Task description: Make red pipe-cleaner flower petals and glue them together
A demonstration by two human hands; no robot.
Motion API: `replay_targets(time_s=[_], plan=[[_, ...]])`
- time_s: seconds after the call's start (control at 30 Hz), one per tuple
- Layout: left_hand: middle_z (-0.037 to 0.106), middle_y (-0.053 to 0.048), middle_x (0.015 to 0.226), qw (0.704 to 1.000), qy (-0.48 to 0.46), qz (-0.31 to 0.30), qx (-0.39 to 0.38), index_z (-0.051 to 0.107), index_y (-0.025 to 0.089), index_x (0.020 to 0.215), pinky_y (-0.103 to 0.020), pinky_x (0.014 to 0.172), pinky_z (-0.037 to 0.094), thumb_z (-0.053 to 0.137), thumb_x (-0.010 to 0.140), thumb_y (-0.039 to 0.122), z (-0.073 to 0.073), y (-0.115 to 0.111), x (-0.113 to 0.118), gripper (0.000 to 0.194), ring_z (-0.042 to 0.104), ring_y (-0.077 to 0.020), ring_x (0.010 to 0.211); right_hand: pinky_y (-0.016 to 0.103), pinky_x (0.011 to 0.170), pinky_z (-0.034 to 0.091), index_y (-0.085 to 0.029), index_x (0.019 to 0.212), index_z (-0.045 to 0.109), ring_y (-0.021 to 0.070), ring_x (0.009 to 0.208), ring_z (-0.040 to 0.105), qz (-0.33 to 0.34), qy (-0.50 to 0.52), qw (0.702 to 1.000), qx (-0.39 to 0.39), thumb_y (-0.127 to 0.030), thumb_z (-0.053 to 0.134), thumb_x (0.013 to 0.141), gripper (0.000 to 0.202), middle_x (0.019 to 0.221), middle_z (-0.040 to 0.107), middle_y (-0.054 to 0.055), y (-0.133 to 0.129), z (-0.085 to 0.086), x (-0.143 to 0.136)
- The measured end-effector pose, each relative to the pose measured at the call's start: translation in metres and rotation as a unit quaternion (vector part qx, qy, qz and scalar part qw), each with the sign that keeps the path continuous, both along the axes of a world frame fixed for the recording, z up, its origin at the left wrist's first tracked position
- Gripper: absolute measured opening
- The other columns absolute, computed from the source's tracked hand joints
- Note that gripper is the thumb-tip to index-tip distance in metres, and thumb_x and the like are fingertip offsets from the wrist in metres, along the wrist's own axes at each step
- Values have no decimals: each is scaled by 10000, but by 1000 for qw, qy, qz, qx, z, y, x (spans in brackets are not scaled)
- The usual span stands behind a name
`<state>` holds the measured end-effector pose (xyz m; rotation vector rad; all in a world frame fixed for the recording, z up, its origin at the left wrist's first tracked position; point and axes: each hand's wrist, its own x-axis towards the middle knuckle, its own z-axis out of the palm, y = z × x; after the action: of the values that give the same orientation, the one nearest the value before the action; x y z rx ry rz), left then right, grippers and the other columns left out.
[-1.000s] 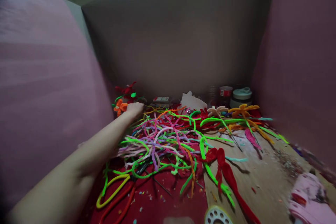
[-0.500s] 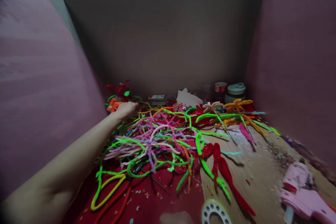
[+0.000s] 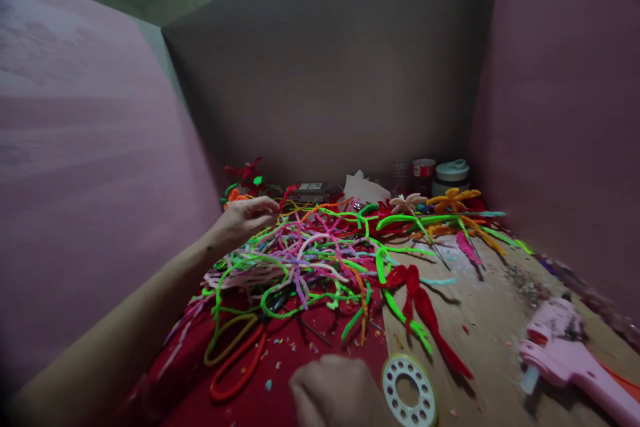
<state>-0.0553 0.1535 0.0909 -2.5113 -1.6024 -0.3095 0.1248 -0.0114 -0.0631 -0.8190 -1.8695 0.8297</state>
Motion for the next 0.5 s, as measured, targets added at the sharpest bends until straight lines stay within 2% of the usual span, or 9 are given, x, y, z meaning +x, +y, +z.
replay_targets(time_s=[0.03, 0.07, 0.1, 0.13, 0.2, 0.27, 0.33, 0.43, 0.5], plan=[[625, -2, 717, 988, -103, -54, -104, 573, 166, 935, -181, 534, 389, 429, 850, 307, 1, -18, 5, 219, 547, -96, 607, 221, 529, 410, -190, 858, 637, 123, 580, 539, -13, 14, 999, -27, -365, 389, 894, 306, 640, 594, 37, 0, 10, 2], [609, 4, 685, 953, -191, -92, -214, 577, 154, 887, -177, 502, 368, 475, 825, 321, 1, -36, 11, 205, 515, -83, 558, 209, 501, 405, -179, 940, 625, 107, 537, 515, -34, 73, 989, -127, -372, 425, 882, 283, 630, 577, 19, 1, 21, 4], [587, 14, 636, 910, -251, -105, -313, 577, 148, 851, -171, 467, 339, 517, 801, 331, 0, -54, 17, 199, 472, -67, 501, 196, 463, 390, -181, 1011, 601, 87, 485, 480, -43, 141, 963, -227, -394, 481, 854, 291, 609, 552, -8, 2, 32, 6], [574, 23, 605, 863, -287, -110, -400, 578, 148, 853, -167, 442, 309, 545, 787, 335, -1, -70, 23, 201, 430, -53, 461, 181, 409, 352, -180, 1046, 585, 69, 431, 437, -43, 210, 932, -291, -415, 542, 812, 335, 587, 533, -29, 3, 43, 9], [565, 28, 577, 783, -343, -115, -506, 582, 142, 836, -152, 425, 273, 601, 755, 310, -8, -95, 33, 187, 399, -36, 439, 169, 382, 338, -167, 1046, 587, 52, 418, 428, -6, 333, 879, -341, -420, 621, 751, 390, 631, 557, -25, 8, 58, 16], [564, 26, 554, 730, -374, -109, -562, 583, 134, 811, -146, 401, 239, 625, 743, 288, -17, -111, 39, 173, 374, -25, 414, 156, 354, 319, -170, 1002, 617, 46, 397, 423, 15, 411, 840, -355, -423, 618, 754, 354, 589, 543, -37, 13, 64, 22], [562, 22, 530, 684, -410, -99, -595, 574, 130, 782, -150, 368, 202, 615, 753, 286, -28, -119, 43, 164, 338, -18, 372, 143, 359, 328, -145, 891, 649, 33, 371, 434, 18, 427, 834, -350, -371, 634, 753, 265, 539, 544, -39, 16, 63, 28], [572, 10, 523, 624, -471, -70, -620, 548, 136, 772, -156, 331, 166, 559, 795, 317, -43, -123, 42, 183, 282, -14, 314, 149, 339, 341, -130, 842, 653, 50, 351, 472, 9, 397, 858, -325, -356, 625, 765, 240, 528, 586, -19, 19, 57, 34], [584, -1, 536, 610, -495, -45, -618, 537, 139, 794, -154, 323, 161, 531, 813, 347, -48, -124, 38, 209, 262, -12, 302, 152, 318, 329, -125, 883, 645, 65, 340, 482, -5, 369, 877, -307, -365, 605, 779, 264, 514, 601, -8, 21, 54, 38]])
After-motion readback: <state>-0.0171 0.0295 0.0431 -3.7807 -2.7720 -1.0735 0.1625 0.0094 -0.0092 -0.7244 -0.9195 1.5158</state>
